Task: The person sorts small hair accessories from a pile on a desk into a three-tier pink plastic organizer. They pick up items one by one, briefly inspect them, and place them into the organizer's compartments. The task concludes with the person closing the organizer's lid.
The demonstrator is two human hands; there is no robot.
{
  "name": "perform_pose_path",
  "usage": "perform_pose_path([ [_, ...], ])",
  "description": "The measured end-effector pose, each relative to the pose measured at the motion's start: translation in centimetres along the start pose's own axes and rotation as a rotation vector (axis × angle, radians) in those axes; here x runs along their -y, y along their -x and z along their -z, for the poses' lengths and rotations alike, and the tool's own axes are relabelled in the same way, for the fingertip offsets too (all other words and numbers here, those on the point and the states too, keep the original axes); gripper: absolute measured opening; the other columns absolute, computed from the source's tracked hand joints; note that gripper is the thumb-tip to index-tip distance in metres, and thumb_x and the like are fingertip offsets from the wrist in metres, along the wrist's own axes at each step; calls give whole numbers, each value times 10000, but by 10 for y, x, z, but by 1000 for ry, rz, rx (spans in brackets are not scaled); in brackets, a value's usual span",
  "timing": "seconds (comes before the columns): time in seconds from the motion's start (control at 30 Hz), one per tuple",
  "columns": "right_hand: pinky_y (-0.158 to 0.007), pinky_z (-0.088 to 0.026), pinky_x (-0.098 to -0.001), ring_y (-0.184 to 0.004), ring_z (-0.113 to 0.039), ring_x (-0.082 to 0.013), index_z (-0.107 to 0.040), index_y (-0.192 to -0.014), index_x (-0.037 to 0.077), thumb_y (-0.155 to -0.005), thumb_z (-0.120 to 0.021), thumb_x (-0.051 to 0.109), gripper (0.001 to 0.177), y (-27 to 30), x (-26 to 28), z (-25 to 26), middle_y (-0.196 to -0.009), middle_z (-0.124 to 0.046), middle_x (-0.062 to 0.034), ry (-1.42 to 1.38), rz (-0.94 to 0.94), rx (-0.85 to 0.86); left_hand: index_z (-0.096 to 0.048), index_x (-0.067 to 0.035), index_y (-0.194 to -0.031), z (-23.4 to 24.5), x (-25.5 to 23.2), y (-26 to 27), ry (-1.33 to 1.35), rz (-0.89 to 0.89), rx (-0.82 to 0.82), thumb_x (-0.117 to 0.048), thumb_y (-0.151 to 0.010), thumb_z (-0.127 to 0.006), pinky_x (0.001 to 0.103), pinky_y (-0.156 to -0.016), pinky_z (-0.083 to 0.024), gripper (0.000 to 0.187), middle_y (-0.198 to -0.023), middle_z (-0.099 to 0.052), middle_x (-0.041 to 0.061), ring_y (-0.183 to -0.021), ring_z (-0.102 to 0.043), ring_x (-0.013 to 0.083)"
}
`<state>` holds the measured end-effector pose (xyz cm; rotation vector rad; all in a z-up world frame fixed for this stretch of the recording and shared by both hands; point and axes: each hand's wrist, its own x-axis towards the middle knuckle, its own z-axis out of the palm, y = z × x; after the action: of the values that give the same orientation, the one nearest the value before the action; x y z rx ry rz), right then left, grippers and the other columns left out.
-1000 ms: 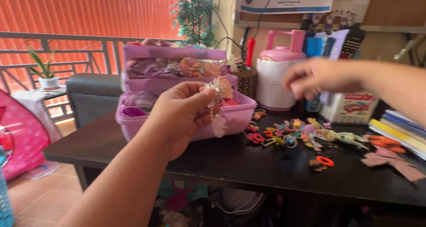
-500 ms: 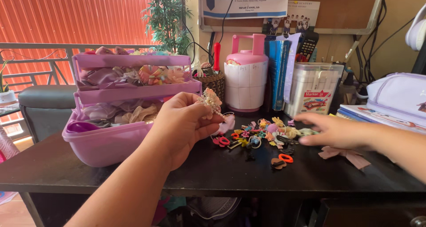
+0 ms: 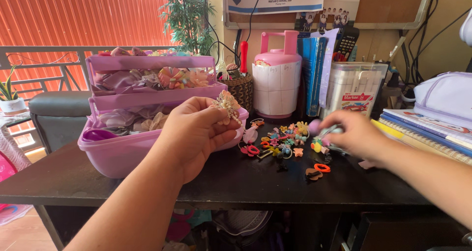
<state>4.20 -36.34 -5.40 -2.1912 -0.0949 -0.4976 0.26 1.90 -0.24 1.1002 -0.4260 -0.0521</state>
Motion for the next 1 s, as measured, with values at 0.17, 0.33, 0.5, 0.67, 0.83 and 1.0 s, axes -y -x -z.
perform_pose_path([
  [0.17,-891,-552,-421,-1075,-629,-306,-470,-1179,8,-945,-595,27,266,-21,-24,61,-1211,-627,-181,-660,-272,-120,-523,-90,-903,1,3,1,42,15,13,-40,-900,-633,390,-732,-611,121,-844,-673,104,-775,-704,219],
  [0.33,-885,-540,-387,-1109,-667,-247,-561,-1300,25,-940,-548,151,382,-7,-12,78,-1242,-663,-137,-967,-484,-132,-528,-93,-916,-3,10,-1,76,39,20,-42,-907,-635,385,-753,-623,119,-851,-656,78,-781,-697,211],
  [0.5,-928,-522,-356,-1102,-639,-211,-545,-1362,28,-975,-613,176,420,1,-6,74,-1252,-633,-123,-774,-369,-13,-534,-95,-923,-9,13,-1,94,60,24,-39,-901,-630,385,-747,-619,113,-849,-661,79,-774,-696,215],
  [0.67,-804,-516,-368,-997,-635,-175,-574,-1381,93,-898,-675,306,538,17,23,59,-1235,-676,-83,-364,-309,209,-540,-90,-930,-11,15,-1,67,64,38,-51,-907,-623,368,-732,-607,95,-857,-676,93,-771,-693,208],
  [0.83,-910,-531,-324,-1091,-603,-119,-550,-1412,183,-881,-832,272,608,7,24,53,-1286,-638,-6,393,-221,241,-575,-50,-972,-9,24,-3,-10,63,62,-69,-902,-633,340,-726,-600,93,-863,-682,105,-779,-692,197],
  [1.0,-812,-571,-340,-955,-693,-146,-707,-1229,107,-817,-797,103,422,2,-10,47,-1127,-757,-63,260,-161,261,-632,-34,-1048,-27,47,-22,-321,49,122,-103,-843,-665,318,-704,-598,219,-877,-689,100,-783,-715,194],
])
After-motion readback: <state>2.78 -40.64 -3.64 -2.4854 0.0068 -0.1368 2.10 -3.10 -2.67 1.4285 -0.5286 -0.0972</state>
